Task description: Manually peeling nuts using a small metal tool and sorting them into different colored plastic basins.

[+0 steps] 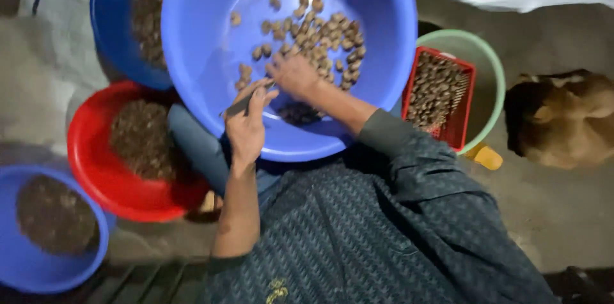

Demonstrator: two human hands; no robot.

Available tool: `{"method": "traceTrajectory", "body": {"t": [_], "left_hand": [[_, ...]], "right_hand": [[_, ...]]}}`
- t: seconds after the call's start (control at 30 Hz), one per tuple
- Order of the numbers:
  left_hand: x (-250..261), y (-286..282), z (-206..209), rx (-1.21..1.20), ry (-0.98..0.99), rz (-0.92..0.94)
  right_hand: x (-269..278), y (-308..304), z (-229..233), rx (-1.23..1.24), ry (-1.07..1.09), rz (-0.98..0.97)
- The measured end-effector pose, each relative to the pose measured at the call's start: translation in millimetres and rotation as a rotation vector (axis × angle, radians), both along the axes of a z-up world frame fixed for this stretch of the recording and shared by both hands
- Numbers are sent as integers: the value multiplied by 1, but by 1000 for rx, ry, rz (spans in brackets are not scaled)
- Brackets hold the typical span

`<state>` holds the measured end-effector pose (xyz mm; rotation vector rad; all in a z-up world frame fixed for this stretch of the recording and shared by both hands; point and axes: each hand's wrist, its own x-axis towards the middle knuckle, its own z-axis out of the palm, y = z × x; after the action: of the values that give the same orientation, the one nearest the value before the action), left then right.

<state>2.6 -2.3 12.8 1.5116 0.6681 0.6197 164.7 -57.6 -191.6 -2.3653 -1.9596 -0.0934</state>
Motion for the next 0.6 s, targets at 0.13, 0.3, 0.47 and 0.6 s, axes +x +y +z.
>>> {"method": "traceTrajectory", "body": {"t": [0.13,0.3,0.47,0.6], "left_hand": [[2,0,8,33,61,16],[3,-1,8,0,107,147],[4,-4,7,111,194,106],[7,-6,13,168,169,62]], "right_hand": [[7,-8,72,-22,351,-132],[8,-24,141,-41,1666,-472],[-21,-43,166,277,1924,-508],[-32,-43,171,334,2025,-539]]}}
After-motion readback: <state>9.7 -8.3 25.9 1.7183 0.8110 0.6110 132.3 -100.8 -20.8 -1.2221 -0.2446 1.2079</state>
